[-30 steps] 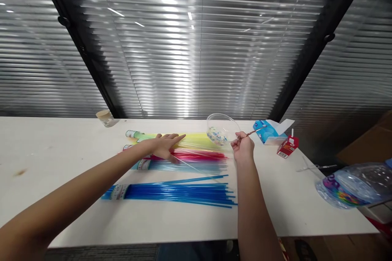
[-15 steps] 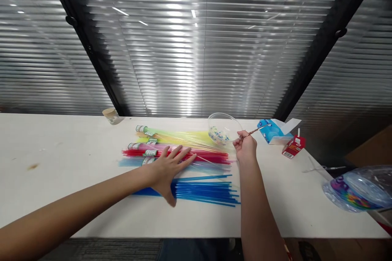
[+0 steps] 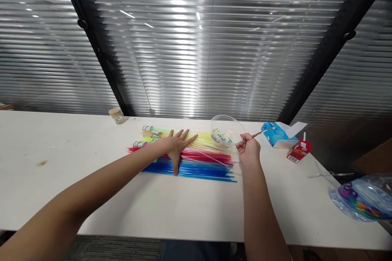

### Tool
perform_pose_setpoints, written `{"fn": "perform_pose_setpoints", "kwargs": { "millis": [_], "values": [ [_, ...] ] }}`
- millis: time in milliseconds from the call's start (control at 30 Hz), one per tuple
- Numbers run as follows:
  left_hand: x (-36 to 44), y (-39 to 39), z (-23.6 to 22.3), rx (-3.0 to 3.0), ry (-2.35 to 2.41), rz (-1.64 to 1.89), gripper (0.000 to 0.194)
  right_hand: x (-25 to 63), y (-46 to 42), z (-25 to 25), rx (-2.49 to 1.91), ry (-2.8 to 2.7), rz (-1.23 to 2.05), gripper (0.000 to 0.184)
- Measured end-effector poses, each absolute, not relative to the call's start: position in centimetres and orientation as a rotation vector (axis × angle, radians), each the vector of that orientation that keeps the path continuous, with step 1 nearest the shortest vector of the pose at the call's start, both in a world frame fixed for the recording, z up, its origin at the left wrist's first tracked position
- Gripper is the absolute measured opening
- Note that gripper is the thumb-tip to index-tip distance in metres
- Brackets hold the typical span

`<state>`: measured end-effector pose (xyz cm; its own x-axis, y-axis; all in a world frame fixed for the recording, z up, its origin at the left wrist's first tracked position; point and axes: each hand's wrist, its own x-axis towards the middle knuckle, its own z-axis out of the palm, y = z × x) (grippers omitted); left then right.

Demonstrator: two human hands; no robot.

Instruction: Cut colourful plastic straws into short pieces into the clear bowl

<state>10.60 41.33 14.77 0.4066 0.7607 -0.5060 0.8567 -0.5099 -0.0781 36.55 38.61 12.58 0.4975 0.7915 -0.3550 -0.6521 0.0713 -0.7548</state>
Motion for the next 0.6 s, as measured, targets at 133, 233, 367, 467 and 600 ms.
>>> {"fn": "perform_pose_setpoints", "kwargs": {
  "millis": [133, 233, 367, 467, 600],
  "values": [
    [10.6, 42.4, 14.4, 2.417, 1.416, -0.741, 0.163, 36.5, 38.7, 12.6, -1.029, -0.159, 1.098, 0.016],
    [10.2, 42.5, 14.7, 2.47, 1.403, -0.67, 0.157, 36.5, 38.7, 12.8, -1.032, -0.146, 1.104, 0.016],
    [9.7, 42.3, 15.5, 2.546, 1.351, -0.547, 0.14, 36.4, 38.6, 12.9, -1.037, -0.129, 1.112, 0.016],
    [9.3, 42.2, 15.9, 2.561, 1.336, -0.506, 0.124, 36.5, 38.6, 12.9, -1.037, -0.125, 1.109, 0.016],
    [8.9, 42.1, 15.7, 2.514, 1.362, -0.471, 0.129, 36.6, 38.7, 12.8, -1.039, -0.129, 1.103, 0.016]
  ]
}}
